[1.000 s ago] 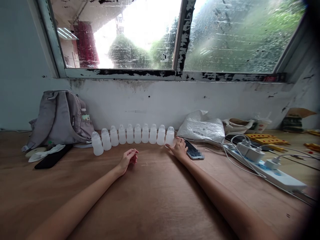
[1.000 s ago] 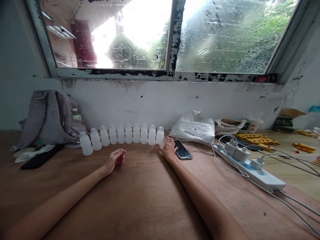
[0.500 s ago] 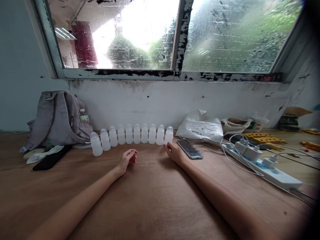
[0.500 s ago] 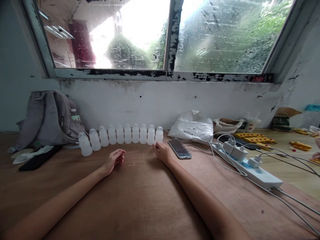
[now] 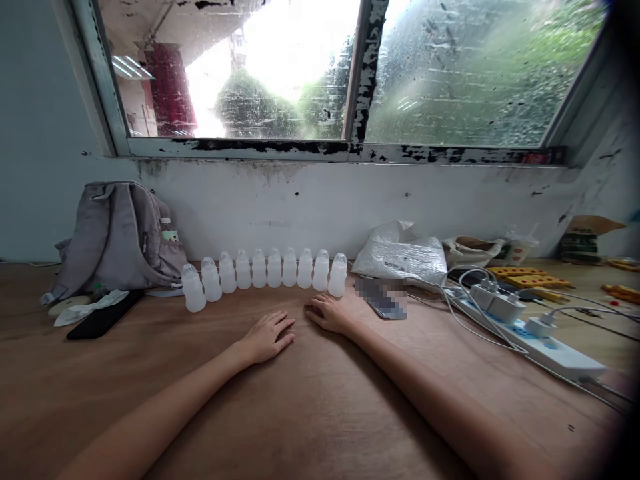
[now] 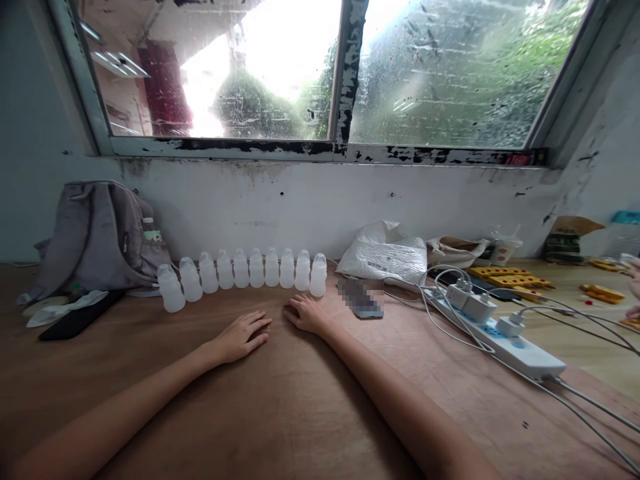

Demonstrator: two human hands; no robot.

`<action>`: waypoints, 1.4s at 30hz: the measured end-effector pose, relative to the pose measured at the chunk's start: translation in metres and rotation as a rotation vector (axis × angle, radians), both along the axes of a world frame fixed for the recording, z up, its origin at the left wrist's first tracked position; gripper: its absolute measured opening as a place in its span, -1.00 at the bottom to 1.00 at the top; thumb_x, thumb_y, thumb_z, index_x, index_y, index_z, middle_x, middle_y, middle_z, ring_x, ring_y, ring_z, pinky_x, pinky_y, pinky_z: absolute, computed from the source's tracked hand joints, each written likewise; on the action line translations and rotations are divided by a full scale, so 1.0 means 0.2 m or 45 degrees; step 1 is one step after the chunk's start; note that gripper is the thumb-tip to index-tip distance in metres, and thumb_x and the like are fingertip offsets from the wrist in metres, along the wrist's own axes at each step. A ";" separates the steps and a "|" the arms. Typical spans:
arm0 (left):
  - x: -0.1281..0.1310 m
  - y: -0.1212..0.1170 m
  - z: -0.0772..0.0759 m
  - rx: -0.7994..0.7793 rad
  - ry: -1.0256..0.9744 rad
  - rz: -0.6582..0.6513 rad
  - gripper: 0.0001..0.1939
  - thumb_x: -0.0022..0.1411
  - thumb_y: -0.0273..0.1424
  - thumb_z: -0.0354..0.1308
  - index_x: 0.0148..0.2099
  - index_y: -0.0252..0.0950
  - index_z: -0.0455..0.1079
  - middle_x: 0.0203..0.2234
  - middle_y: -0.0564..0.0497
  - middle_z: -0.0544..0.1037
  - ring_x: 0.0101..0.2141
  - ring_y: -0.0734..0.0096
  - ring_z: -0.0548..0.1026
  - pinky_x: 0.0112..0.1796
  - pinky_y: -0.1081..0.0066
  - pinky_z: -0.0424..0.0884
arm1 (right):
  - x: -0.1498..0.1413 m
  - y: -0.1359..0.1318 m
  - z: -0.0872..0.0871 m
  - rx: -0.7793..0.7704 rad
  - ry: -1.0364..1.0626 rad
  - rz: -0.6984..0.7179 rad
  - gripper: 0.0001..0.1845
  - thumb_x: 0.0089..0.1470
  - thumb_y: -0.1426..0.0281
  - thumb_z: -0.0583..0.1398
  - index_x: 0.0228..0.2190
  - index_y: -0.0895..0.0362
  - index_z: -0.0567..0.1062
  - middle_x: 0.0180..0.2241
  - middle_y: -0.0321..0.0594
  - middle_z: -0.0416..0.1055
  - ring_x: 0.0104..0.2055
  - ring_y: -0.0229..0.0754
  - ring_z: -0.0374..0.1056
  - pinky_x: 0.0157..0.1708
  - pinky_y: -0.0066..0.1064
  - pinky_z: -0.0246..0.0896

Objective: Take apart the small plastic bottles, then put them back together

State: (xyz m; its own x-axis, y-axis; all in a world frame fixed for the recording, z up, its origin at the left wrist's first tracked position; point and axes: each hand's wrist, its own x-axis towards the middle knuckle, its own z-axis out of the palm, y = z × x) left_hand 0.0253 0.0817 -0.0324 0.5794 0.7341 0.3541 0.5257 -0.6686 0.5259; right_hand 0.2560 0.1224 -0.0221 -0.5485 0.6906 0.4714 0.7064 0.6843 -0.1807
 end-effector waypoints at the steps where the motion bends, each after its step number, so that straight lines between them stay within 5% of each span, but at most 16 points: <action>1: 0.00 0.00 0.00 0.020 0.002 0.004 -0.56 0.12 -0.14 -0.02 0.04 -0.14 0.26 0.06 -0.07 0.25 0.08 0.15 0.14 0.06 0.18 0.00 | 0.00 0.00 0.00 -0.005 0.004 -0.002 -0.74 0.02 0.30 0.05 -0.29 0.13 0.43 -0.34 -0.15 0.37 -0.28 -0.15 0.29 -0.25 -0.35 0.15; 7: 0.01 -0.01 0.02 0.074 0.189 0.036 -0.52 0.17 -0.11 -0.12 0.08 -0.17 0.21 0.09 -0.07 0.20 0.09 0.19 0.12 0.06 0.20 0.02 | -0.01 0.00 -0.01 -0.031 0.075 -0.069 -0.79 -0.05 0.30 0.12 -0.36 0.14 0.44 -0.37 -0.18 0.39 -0.30 -0.18 0.30 -0.27 -0.40 0.14; 12: 0.01 -0.02 0.03 0.102 0.351 0.054 -0.50 0.20 -0.11 -0.19 0.12 -0.19 0.15 0.12 -0.07 0.15 0.11 0.24 0.08 0.07 0.22 0.01 | 0.03 0.05 -0.03 0.003 0.341 -0.455 -0.78 0.01 0.31 0.03 -0.51 0.16 0.38 -0.48 -0.15 0.37 -0.40 -0.16 0.29 -0.32 -0.37 0.11; 16: 0.01 -0.02 0.04 0.113 0.376 0.060 -0.50 0.21 -0.11 -0.21 0.11 -0.20 0.15 0.11 -0.07 0.16 0.11 0.25 0.09 0.07 0.23 0.02 | 0.12 0.13 -0.05 0.018 0.637 -0.840 -0.63 0.03 0.18 -0.05 -0.32 0.23 0.29 -0.41 -0.03 0.34 -0.39 -0.08 0.29 -0.40 -0.33 0.12; 20: 0.01 -0.02 0.04 0.106 0.370 0.062 -0.50 0.20 -0.11 -0.20 0.11 -0.21 0.15 0.11 -0.09 0.17 0.11 0.24 0.09 0.07 0.22 0.02 | 0.18 0.20 -0.09 -0.010 0.804 -1.003 -0.32 -0.15 0.06 0.09 -0.13 0.33 0.16 -0.22 0.15 0.26 -0.25 0.04 0.25 -0.34 -0.26 0.15; 23: 0.01 -0.02 0.04 0.102 0.356 0.059 -0.51 0.20 -0.12 -0.18 0.11 -0.21 0.16 0.11 -0.09 0.17 0.11 0.22 0.09 0.07 0.21 0.02 | 0.18 0.24 -0.12 -0.030 0.838 -0.994 -0.26 -0.22 0.07 0.14 -0.10 0.33 0.16 -0.15 0.19 0.21 -0.14 0.11 0.19 -0.24 -0.21 0.12; 28: 0.01 -0.03 0.04 0.102 0.340 0.060 -0.51 0.20 -0.13 -0.17 0.10 -0.21 0.17 0.11 -0.10 0.17 0.10 0.22 0.10 0.07 0.21 0.03 | 0.18 0.28 -0.15 -0.033 0.900 -0.977 -0.44 -0.19 0.13 0.14 -0.19 0.24 0.28 -0.21 0.12 0.21 -0.18 0.12 0.21 -0.22 -0.13 0.12; 34: 0.00 -0.02 0.03 0.119 0.322 0.049 -0.53 0.20 -0.14 -0.15 0.08 -0.22 0.18 0.09 -0.11 0.19 0.09 0.21 0.12 0.06 0.19 0.06 | 0.17 0.25 -0.11 0.069 0.930 -0.929 -0.45 -0.08 0.10 0.05 -0.22 0.33 0.26 -0.20 0.24 0.18 -0.18 0.15 0.21 -0.23 -0.04 0.12; 38: 0.01 -0.02 0.02 0.266 0.224 0.155 -0.55 0.18 -0.20 -0.09 0.09 -0.25 0.13 0.14 -0.14 0.06 0.15 0.14 -0.05 0.06 0.12 0.06 | 0.10 0.17 -0.07 0.152 0.852 -0.701 -0.44 -0.07 0.07 0.07 -0.16 0.25 0.22 -0.22 0.09 0.28 -0.23 0.03 0.27 -0.25 -0.13 0.19; 42: 0.02 -0.04 0.03 0.596 -0.043 0.327 -0.46 0.12 -0.38 0.03 0.14 -0.23 -0.03 0.18 -0.17 -0.13 0.17 0.07 -0.19 0.06 0.00 -0.02 | 0.02 0.08 -0.05 0.283 0.452 -0.194 -0.52 -0.05 0.15 0.12 -0.14 0.17 0.22 -0.18 0.01 0.32 -0.15 0.01 0.28 -0.19 -0.15 0.21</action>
